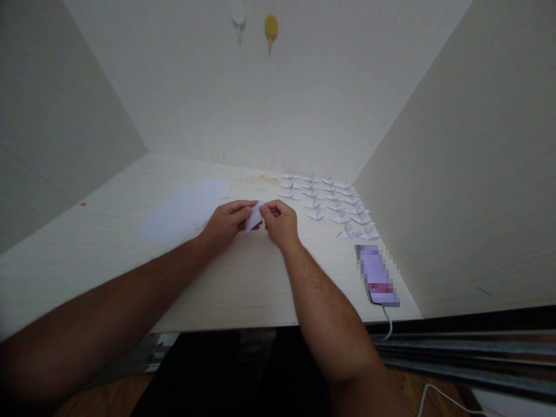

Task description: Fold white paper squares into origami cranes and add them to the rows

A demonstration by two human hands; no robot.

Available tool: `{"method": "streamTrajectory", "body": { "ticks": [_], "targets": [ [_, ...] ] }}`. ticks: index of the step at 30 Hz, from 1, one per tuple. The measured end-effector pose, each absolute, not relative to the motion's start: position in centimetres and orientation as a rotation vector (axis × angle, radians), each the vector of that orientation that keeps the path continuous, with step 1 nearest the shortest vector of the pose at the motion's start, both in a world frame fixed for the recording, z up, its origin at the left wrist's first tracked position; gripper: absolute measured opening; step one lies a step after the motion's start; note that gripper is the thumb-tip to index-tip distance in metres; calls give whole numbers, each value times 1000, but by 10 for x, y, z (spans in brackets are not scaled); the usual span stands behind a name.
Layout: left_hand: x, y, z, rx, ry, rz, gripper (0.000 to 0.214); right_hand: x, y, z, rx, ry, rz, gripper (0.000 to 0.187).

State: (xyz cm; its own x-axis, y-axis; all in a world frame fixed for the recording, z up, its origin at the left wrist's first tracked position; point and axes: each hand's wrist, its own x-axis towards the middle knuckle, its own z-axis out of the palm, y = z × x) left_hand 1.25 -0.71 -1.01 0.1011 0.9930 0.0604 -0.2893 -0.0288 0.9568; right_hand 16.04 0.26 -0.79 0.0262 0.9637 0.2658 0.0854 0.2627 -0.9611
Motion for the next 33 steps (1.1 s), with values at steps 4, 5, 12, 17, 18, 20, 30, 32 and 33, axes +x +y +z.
{"method": "streamTrajectory", "body": {
  "ticks": [4, 5, 12, 17, 18, 20, 30, 32, 33],
  "targets": [
    [14, -9, -6, 940, 903, 1286, 51, 158, 2, -7, -1099, -1290, 949, 21],
    [14, -9, -5, 927, 907, 1271, 46, 158, 3, -8, -1099, -1283, 945, 21],
    [13, -9, -3, 857, 903, 1160, 17, 157, 2, -10, -1086, -1288, 883, 19],
    [13, -8, -5, 877, 934, 1131, 14, 156, 2, -10, -1076, -1279, 891, 18],
    [13, -8, -6, 897, 946, 1140, 14, 156, 2, -11, -1064, -1284, 892, 19],
    [12, -7, -7, 937, 969, 1163, 17, 157, 3, -10, -1046, -1302, 867, 18],
    [13, -7, -8, 1091, 1027, 1230, 30, 165, 4, -11, -1066, -1438, 597, 14],
    [12, -7, -9, 1141, 1036, 1243, 26, 165, 4, -11, -1064, -1437, 586, 12],
    [12, -6, -10, 1167, 1041, 1246, 25, 165, 4, -11, -1058, -1427, 596, 11]
  ]
}}
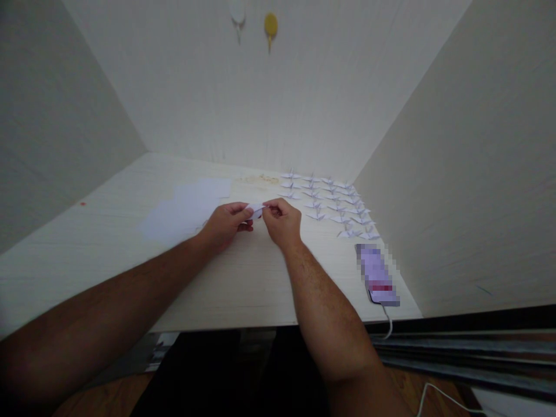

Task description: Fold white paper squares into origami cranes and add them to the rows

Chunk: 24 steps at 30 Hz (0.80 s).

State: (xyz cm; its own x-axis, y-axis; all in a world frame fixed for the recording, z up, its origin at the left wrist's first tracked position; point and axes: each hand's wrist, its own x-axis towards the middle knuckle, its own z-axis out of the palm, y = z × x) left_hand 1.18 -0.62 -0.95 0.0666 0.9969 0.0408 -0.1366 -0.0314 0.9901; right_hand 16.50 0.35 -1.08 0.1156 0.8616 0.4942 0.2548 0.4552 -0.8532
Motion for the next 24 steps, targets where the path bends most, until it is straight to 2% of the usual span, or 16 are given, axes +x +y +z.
{"method": "streamTrajectory", "body": {
  "ticks": [7, 13, 18, 24],
  "targets": [
    [10, -9, -4, 1375, 1179, 1204, 20, 165, 3, -9, -1030, -1385, 668, 10],
    [12, -11, -1, 1263, 1141, 1231, 17, 165, 4, -11, -1030, -1385, 668, 12],
    [7, -9, 0, 1451, 1211, 1217, 20, 170, 7, -15, -933, -1565, 517, 21],
    [5, -9, 1, 1476, 1223, 1181, 23, 176, 8, -14, -916, -1710, 353, 20]
  ]
}}
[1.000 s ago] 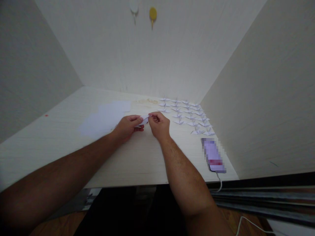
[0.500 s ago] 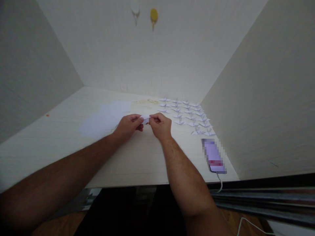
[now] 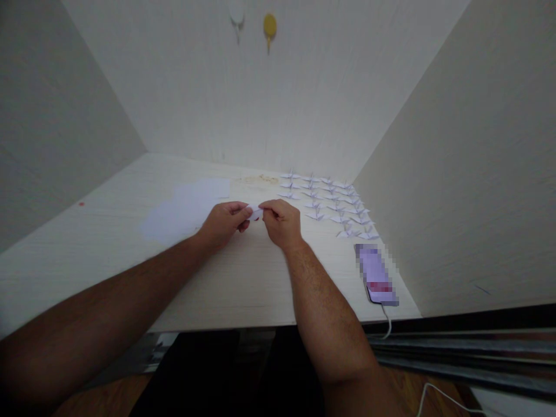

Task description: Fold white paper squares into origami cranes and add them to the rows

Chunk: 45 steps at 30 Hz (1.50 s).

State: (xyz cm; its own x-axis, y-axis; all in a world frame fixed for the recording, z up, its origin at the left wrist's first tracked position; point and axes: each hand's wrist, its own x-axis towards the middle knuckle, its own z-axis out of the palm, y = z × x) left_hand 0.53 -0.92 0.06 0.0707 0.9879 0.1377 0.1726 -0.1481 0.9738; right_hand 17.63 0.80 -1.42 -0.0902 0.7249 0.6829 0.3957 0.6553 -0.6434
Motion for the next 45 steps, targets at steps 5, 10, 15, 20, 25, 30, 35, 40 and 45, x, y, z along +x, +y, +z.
{"method": "streamTrajectory", "body": {
  "ticks": [5, 10, 15, 20, 25, 30, 35, 40, 45],
  "targets": [
    [8, -9, -2, 1361, 1153, 1232, 22, 174, 3, -9, -992, -1696, 369, 17],
    [10, -10, -3, 1303, 1094, 1330, 27, 169, -3, -2, -1055, -1633, 385, 2],
    [8, -9, -6, 1458, 1148, 1400, 32, 167, -5, 1, -959, -1717, 428, 10],
    [7, -9, -10, 1559, 1213, 1419, 34, 167, -4, 2, -984, -1754, 367, 10],
    [10, -13, -5, 1541, 1208, 1405, 29, 168, -3, -1, -945, -1754, 311, 8],
    [12, -16, -1, 1557, 1257, 1404, 25, 168, -2, -3, -964, -1811, 226, 12],
    [10, -16, -4, 1712, 1318, 1377, 24, 167, -3, -3, -995, -1833, 149, 16],
    [9, -16, -4, 1822, 1313, 1397, 29, 167, -3, -5, -993, -1831, 126, 14],
    [8, -17, 0, 1827, 1301, 1363, 22, 167, -1, -8, -1009, -1851, 187, 15]
  ]
}}
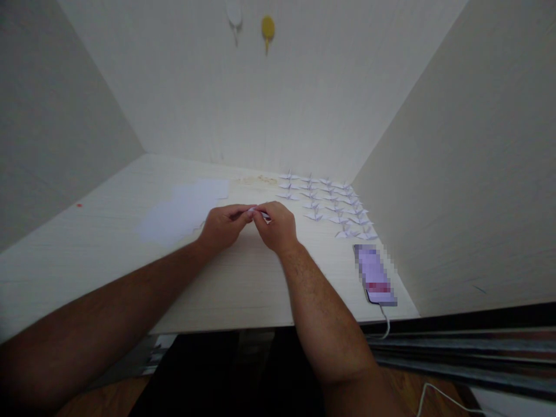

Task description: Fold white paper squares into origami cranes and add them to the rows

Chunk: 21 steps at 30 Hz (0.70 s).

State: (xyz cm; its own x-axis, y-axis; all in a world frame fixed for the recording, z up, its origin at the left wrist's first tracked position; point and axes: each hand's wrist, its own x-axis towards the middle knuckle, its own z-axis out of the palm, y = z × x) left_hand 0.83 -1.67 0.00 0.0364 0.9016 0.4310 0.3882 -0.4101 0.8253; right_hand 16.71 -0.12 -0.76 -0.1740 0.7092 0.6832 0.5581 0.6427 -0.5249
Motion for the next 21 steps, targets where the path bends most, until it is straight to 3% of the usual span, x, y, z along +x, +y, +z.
{"method": "streamTrajectory", "body": {
  "ticks": [21],
  "targets": [
    [10, -18, 0, 1849, 1253, 1339, 26, 165, -5, -2, -1050, -1764, 331, 13]
  ]
}}
